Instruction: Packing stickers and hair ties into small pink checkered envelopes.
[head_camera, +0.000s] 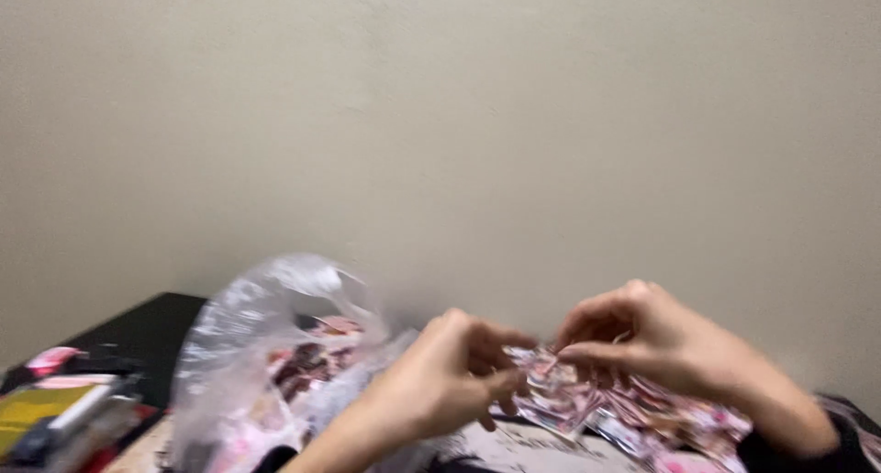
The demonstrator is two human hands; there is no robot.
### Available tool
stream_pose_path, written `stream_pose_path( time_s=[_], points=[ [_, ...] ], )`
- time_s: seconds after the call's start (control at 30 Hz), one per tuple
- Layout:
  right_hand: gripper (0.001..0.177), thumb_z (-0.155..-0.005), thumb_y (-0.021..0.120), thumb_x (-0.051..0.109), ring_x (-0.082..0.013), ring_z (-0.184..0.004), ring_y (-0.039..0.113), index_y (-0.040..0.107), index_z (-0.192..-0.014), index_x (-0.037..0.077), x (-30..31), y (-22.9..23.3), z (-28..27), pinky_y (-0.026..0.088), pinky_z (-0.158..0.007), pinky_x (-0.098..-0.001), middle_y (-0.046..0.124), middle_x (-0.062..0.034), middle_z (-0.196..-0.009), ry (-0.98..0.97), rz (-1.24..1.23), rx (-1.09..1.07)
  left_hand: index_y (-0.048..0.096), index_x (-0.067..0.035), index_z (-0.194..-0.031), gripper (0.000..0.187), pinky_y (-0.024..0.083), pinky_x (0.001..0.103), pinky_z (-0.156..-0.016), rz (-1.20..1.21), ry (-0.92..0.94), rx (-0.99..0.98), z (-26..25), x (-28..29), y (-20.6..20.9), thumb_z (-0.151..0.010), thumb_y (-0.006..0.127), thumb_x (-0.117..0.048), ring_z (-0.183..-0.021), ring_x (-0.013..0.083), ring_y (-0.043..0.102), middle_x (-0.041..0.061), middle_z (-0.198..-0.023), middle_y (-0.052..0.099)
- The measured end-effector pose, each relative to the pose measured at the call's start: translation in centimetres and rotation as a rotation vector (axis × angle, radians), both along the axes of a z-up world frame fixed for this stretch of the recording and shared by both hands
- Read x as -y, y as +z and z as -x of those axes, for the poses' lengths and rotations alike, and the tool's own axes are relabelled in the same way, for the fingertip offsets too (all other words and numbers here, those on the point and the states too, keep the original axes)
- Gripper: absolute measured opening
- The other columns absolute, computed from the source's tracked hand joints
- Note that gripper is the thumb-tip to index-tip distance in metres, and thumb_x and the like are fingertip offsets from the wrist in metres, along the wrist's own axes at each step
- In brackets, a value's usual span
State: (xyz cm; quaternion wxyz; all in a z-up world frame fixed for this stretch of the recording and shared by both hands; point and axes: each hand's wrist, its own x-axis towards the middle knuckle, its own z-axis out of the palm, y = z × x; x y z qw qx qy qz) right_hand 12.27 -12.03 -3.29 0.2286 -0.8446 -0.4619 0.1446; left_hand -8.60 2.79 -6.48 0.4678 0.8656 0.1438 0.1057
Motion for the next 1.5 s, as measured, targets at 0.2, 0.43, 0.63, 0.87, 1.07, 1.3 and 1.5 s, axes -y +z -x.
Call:
stream_pose_path(
  time_s=[0.2, 0.43, 0.63, 0.87, 1.07, 1.3, 1.5],
  points=[
    [0.007, -0.098, 0.097, 0.002, -0.0188, -0.068, 0.076, 0.094, -0.101, -0.004, 5.8, -3.4, -9.3, 0.063, -0.057, -0.0268, 0.087, -0.013, -0.084, -0.071, 0.396, -0.25, 0.079, -0.006, -0.139, 0.039, 0.065, 0.051, -0.108, -0.377, -0.492, 0.051, -10.6, 3.9, -15.7, -0.102, 0.071, 0.003, -0.119, 0.0368, 0.081, 0.028, -0.129, 0.08],
    [0.075, -0.079, 0.104, 0.014, -0.0162, -0.07, 0.08, 0.077, -0.149, 0.011, 5.1, -10.3, -11.2, 0.068, -0.055, -0.0247, 0.087, -0.0069, -0.092, -0.306, 0.707, -0.246, 0.082, -0.009, -0.133, 0.028, 0.066, 0.051, -0.106, -0.503, -0.562, 0.17, -9.1, 2.5, -15.7, -0.107, 0.071, -0.012, -0.124, 0.0356, 0.08, 0.026, -0.13, 0.081],
    [0.036, -0.073, 0.106, 0.032, -0.0071, -0.079, 0.073, 0.084, -0.097, 0.018, 4.9, -12.1, -10.9, 0.06, -0.073, -0.0236, 0.082, 0.0063, -0.096, -0.25, 0.775, 0.045, 0.09, -0.008, -0.115, 0.027, 0.074, 0.033, -0.077, -0.493, -0.324, 0.172, -4.1, 3.4, -8.6, -0.094, 0.083, -0.023, -0.089, 0.0254, 0.087, 0.015, -0.105, 0.088],
    [0.048, -0.068, 0.108, 0.03, -0.0125, -0.089, 0.079, 0.085, -0.107, 0.015, 4.8, -13.0, -12.0, 0.067, -0.08, -0.0233, 0.085, 0.001, -0.106, -0.19, 0.794, 0.179, 0.09, -0.01, -0.116, 0.028, 0.071, 0.036, -0.089, -0.496, -0.24, 0.081, -3.3, 4.2, -7.8, -0.098, 0.082, -0.03, -0.101, 0.0235, 0.085, 0.01, -0.111, 0.087],
    [0.034, -0.078, 0.104, 0.022, -0.0138, -0.093, 0.077, 0.084, -0.104, 0.016, 4.4, -10.8, -11.1, 0.067, -0.083, -0.0246, 0.084, 0.0016, -0.105, -0.118, 0.764, 0.067, 0.084, -0.009, -0.131, 0.04, 0.072, 0.037, -0.086, -0.455, -0.172, 0.013, -2.7, 5.0, -6.9, -0.1, 0.079, -0.034, -0.101, 0.025, 0.085, 0.012, -0.12, 0.086],
    [0.023, -0.08, 0.102, 0.023, -0.0149, -0.065, 0.079, 0.093, -0.097, 0.009, 2.9, -1.0, 3.0, 0.056, -0.047, -0.025, 0.091, -0.0068, -0.083, 0.05, 0.265, -0.006, 0.051, -0.022, -0.172, 0.08, 0.08, 0.039, -0.095, 0.017, -0.048, -0.081, -3.2, 5.9, -3.6, -0.099, 0.074, -0.046, -0.121, 0.0214, 0.09, 0.011, -0.131, 0.087],
    [0.039, -0.082, 0.104, 0.02, -0.0186, -0.058, 0.081, 0.094, -0.12, 0.015, 3.3, 1.4, 6.1, 0.063, -0.042, -0.0294, 0.098, -0.0076, -0.086, -0.114, 0.064, -0.006, 0.075, 0.004, -0.15, 0.064, 0.077, 0.026, -0.065, 0.219, -0.046, 0.206, -3.1, 3.1, -3.0, -0.089, 0.088, -0.011, -0.082, 0.0218, 0.092, 0.02, -0.104, 0.094]
  ],
)
